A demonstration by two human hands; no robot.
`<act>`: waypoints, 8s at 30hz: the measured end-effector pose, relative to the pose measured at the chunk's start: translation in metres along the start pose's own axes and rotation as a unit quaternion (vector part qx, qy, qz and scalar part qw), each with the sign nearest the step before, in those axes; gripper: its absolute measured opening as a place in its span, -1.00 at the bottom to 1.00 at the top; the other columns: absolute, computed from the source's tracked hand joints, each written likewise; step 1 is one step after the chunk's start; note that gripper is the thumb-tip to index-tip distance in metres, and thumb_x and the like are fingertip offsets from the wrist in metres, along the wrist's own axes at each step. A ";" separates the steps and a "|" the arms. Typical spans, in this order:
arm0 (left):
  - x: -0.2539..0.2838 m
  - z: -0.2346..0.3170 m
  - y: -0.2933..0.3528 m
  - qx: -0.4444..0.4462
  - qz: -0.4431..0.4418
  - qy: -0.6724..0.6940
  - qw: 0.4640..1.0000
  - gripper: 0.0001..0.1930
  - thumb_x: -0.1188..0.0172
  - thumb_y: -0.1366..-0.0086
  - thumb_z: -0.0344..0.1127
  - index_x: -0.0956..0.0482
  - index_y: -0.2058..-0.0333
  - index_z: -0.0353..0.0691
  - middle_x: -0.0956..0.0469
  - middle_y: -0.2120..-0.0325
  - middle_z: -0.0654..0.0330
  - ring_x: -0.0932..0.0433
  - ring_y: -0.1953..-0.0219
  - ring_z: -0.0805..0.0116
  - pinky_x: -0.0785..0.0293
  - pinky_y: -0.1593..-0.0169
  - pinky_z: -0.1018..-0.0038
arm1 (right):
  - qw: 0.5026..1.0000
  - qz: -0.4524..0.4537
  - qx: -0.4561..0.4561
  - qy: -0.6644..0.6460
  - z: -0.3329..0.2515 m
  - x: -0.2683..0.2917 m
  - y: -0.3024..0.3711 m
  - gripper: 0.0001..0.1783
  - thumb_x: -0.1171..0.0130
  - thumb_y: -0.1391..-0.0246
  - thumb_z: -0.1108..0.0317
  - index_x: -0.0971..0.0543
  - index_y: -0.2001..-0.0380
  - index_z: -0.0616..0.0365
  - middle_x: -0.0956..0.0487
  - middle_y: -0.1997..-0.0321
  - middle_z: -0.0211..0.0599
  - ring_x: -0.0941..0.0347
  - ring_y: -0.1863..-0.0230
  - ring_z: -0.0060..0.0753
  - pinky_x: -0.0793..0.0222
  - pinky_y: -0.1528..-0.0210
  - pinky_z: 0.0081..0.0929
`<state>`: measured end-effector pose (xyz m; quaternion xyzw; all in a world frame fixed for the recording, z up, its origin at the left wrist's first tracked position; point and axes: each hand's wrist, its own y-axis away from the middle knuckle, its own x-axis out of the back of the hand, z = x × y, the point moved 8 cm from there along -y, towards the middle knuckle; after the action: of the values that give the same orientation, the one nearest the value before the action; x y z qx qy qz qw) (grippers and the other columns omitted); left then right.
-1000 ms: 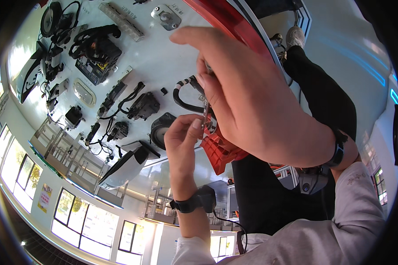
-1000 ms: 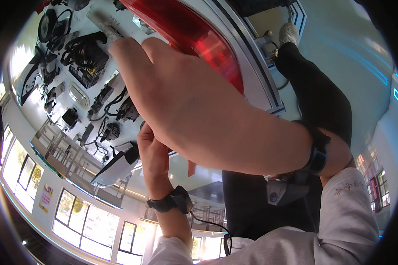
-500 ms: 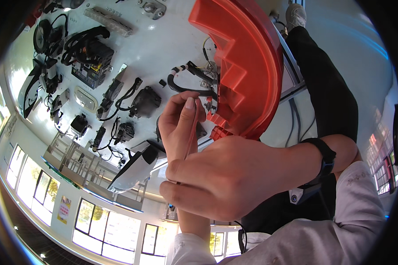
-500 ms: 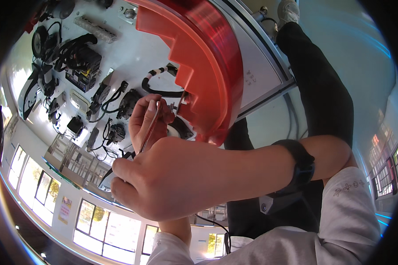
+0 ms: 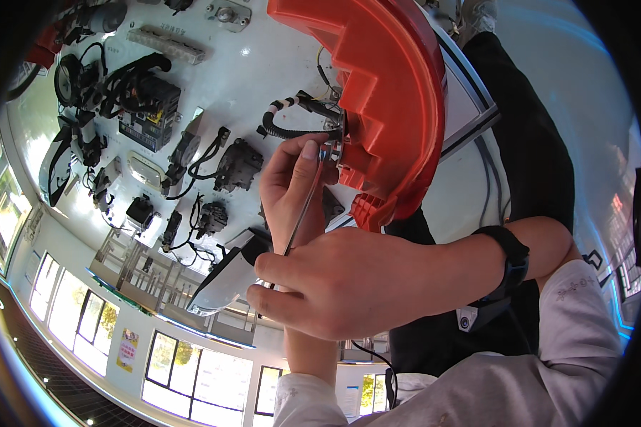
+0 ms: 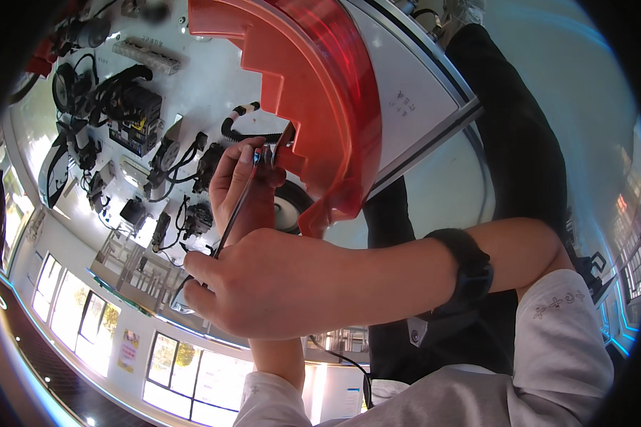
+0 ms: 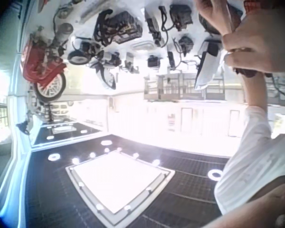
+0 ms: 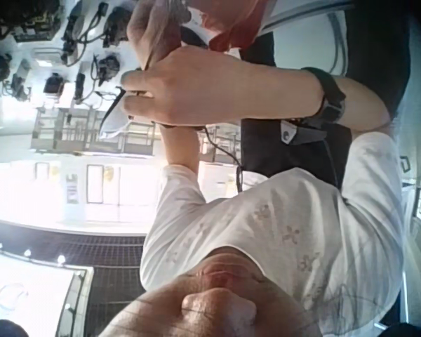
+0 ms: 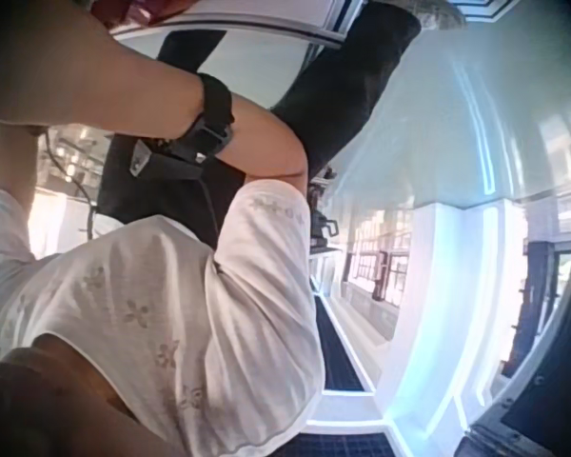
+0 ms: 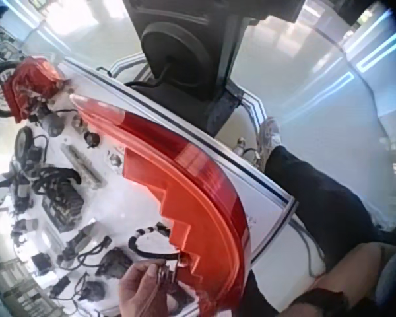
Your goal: Repairing a car taillight assembly using a socket wrench, then walking to a car to inspect the lower dashboard interior.
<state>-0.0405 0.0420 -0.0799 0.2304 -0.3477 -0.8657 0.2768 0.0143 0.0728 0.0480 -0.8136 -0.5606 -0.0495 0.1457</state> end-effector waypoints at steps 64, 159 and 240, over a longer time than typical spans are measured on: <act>0.011 0.023 0.015 0.027 0.164 0.030 0.986 -0.75 -0.14 -0.31 -0.30 -0.49 0.19 -0.43 -0.46 0.49 0.23 -0.36 0.47 0.52 -0.28 0.34 0.61 | 0.962 0.269 -0.045 -0.022 0.005 0.081 -0.022 -0.84 -0.11 0.12 0.43 -0.41 0.63 0.29 -0.34 0.70 -0.25 -0.41 0.71 -0.26 -0.35 0.69 -0.44; 0.004 0.002 0.001 0.021 -0.020 -0.021 0.999 -0.76 -0.13 -0.30 -0.37 -0.55 0.16 -0.46 -0.54 0.22 0.09 -0.50 0.28 0.44 -0.43 0.19 0.50 | 0.994 0.089 -0.005 0.064 -0.001 0.003 -0.003 -0.70 -0.16 0.10 0.36 -0.49 0.26 0.26 -0.43 0.36 -0.30 -0.44 0.50 -0.46 -0.33 0.61 -0.54; 0.000 -0.009 0.003 0.029 0.031 -0.045 0.998 -0.67 -0.09 -0.35 -0.20 -0.53 0.19 -0.44 -0.50 0.49 0.22 -0.41 0.49 0.49 -0.34 0.35 0.56 | 0.992 0.058 0.030 0.105 -0.008 0.011 0.015 -0.50 -0.08 0.04 0.36 -0.36 -0.03 0.22 -0.46 0.18 -0.25 -0.46 0.37 -0.45 -0.34 0.42 -0.57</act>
<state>-0.0340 0.0359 -0.0834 0.1885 -0.3913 -0.8559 0.2807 0.0327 0.0749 0.0555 -0.8305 -0.4951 -0.1094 0.2305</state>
